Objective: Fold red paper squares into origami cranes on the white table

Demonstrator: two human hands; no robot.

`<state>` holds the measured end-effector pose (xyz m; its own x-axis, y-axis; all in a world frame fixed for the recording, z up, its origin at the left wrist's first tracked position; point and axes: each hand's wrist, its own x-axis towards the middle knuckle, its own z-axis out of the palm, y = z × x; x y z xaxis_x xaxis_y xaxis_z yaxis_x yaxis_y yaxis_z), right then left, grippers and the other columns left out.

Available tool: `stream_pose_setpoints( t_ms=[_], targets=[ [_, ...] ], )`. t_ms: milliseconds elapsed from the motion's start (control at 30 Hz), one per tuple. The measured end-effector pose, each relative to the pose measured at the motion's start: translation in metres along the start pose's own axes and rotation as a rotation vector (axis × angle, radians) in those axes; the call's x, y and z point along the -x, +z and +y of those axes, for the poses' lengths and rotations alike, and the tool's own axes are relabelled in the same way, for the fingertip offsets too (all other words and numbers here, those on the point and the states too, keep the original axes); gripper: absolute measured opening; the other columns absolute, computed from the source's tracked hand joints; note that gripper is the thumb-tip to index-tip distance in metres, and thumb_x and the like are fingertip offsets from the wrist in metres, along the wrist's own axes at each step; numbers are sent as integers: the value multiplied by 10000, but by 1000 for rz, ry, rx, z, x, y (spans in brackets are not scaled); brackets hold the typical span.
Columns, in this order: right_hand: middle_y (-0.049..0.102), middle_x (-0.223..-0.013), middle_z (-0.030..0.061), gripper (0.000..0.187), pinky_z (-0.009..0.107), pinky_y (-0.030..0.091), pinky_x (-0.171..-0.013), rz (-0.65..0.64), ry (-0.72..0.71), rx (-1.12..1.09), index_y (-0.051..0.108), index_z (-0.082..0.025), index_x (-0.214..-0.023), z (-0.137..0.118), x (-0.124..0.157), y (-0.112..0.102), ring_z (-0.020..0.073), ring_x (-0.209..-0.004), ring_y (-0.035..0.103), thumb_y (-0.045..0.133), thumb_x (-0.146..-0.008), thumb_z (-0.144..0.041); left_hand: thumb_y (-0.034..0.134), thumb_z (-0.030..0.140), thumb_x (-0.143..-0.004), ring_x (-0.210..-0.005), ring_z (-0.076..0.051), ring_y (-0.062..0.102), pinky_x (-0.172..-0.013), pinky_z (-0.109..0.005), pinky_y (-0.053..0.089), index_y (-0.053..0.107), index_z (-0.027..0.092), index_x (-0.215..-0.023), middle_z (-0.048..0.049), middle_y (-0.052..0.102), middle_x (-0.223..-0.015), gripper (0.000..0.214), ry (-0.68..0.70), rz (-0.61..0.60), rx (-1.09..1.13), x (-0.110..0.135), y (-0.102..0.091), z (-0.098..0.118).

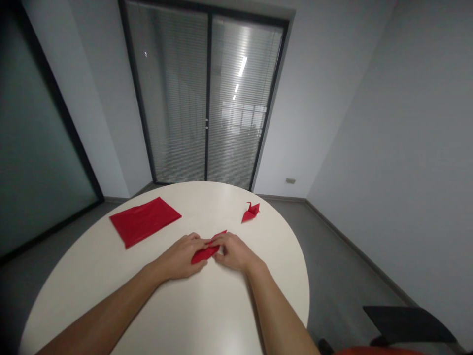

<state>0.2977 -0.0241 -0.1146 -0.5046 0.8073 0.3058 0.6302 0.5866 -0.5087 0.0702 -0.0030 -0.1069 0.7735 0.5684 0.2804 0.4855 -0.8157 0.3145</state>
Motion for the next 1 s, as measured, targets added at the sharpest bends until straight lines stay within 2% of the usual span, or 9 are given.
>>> stream_pose_setpoints(
  t_ms=[200,333,467,567,667,767,900,1000],
  targets=[
    [773,-1069,52,266,375,448,-1013,17,-9,56,790,-263,-1065,-5,-1,-3,242,-1038,665,712,-818,-202,523,147,-904,-1092,-259,560,-982,-403,465,637,260,-1298,-26,690,-1282,426,53,12,-26,2,3,-3],
    [763,-1089,63,237,332,481,-944,10,27,24,797,-254,-1058,-4,1,-4,232,-1031,658,667,-866,-205,489,110,-910,-1173,-266,550,-1039,-441,450,605,228,-1357,-57,632,-1385,476,59,11,-78,3,13,-11],
    [769,-1042,61,225,320,476,-918,-5,33,27,800,-233,-1037,-5,0,-6,228,-1003,651,622,-903,-202,476,79,-913,-1201,-265,570,-1048,-441,456,607,195,-1357,-85,633,-1391,478,64,8,-123,1,20,-18],
    [772,-953,50,215,332,458,-926,9,54,62,797,-230,-1001,-7,-1,-7,226,-962,644,596,-926,-213,454,109,-957,-1179,-248,614,-1041,-411,461,626,227,-1335,-65,677,-1332,432,56,22,-87,0,19,-18],
    [763,-925,54,196,310,471,-837,34,132,74,785,-224,-1004,-8,-1,-7,226,-933,639,608,-929,-266,433,194,-1009,-1091,-236,669,-978,-365,485,673,269,-1258,-42,728,-1232,355,-2,34,-22,-1,16,-16],
    [751,-880,53,182,289,460,-753,30,191,73,770,-207,-916,-6,0,-6,208,-842,640,617,-930,-305,425,247,-1028,-998,-232,698,-892,-328,498,722,240,-1113,-52,761,-1113,309,-116,31,-6,-2,13,-13],
    [749,-889,52,183,286,449,-755,31,195,82,749,-197,-891,-2,0,-3,197,-834,635,590,-944,-271,462,255,-1011,-923,-228,707,-808,-308,496,724,214,-994,-47,764,-1017,266,-217,34,-20,-4,14,-9],
    [741,-931,60,170,288,452,-773,60,208,101,738,-189,-913,0,-2,0,197,-867,629,578,-943,-236,499,221,-978,-925,-227,708,-809,-306,498,715,216,-1004,-41,761,-1025,218,-262,50,-17,-5,15,-7]
  ],
)
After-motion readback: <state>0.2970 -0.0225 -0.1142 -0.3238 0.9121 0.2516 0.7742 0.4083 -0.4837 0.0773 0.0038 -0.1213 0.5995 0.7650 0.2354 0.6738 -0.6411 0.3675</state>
